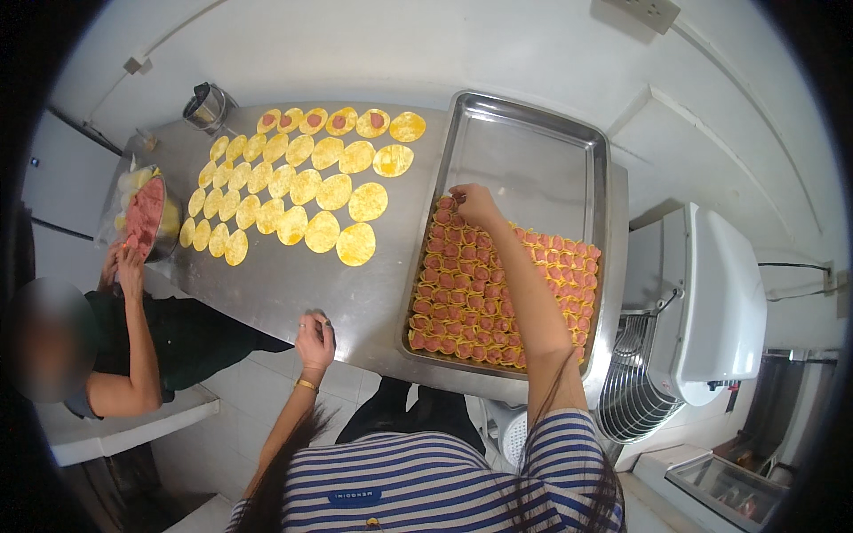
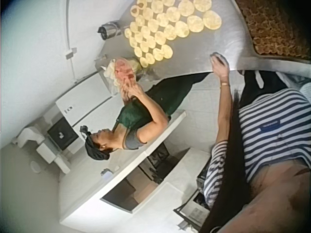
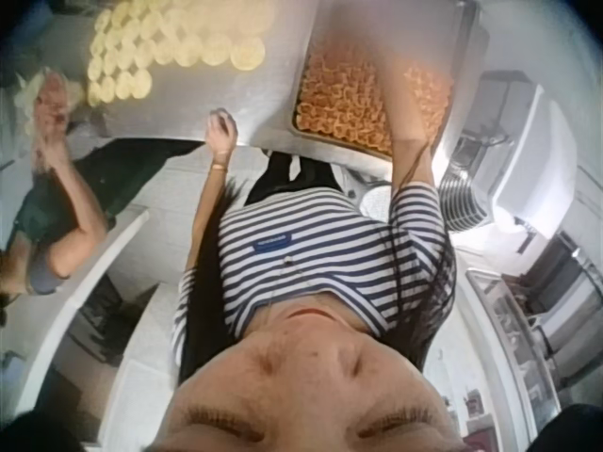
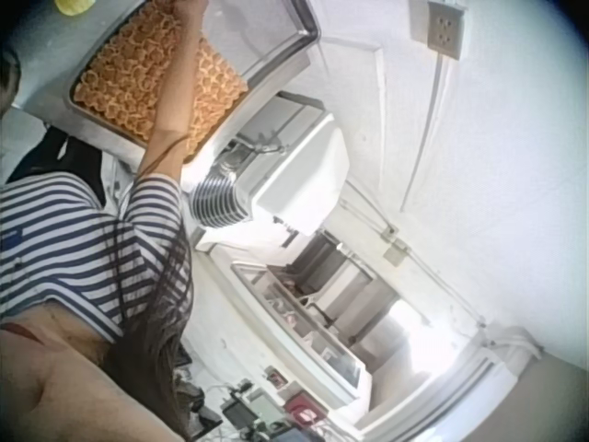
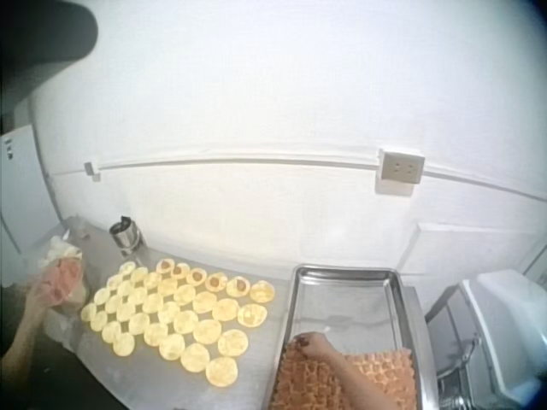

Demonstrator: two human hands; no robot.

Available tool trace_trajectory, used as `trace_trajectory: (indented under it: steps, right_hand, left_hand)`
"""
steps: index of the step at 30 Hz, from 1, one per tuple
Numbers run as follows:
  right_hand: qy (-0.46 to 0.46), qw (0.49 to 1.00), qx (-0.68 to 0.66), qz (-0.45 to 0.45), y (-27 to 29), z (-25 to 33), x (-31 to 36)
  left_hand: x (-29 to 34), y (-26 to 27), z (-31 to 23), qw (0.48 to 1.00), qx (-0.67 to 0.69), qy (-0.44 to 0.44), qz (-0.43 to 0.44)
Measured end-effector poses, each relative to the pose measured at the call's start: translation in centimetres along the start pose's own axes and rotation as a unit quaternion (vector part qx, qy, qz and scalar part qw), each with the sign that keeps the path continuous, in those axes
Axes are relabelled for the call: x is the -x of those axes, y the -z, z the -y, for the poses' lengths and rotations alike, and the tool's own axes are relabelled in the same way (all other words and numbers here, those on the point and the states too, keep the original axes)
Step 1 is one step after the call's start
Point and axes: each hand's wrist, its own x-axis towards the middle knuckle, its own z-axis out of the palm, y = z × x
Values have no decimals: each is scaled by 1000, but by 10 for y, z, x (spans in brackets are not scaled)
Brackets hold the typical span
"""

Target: The person places a red filling onto yellow dough discs, folds them into half-moon shapes, and arranges them on a metal tray. A coworker assists by adding filling to additional dough discs on the same table.

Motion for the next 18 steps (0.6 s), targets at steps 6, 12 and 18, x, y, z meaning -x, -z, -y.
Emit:
trace_trajectory:
  steps: [6, 12, 18]
  right_hand:
    - [-37, 998, 59, -11, 4, 7, -15]
    - [-89, 989, 116, 20, -5, 4, -25]
    - [-66, 986, 154, -8, -16, -4, -33]
  left_hand:
    - [-2, 1, -1, 999, -3, -30, -13]
    - [-3, 2, -2, 999, -6, -33, -16]
    - [-2, 0, 0, 999, -8, -28, -14]
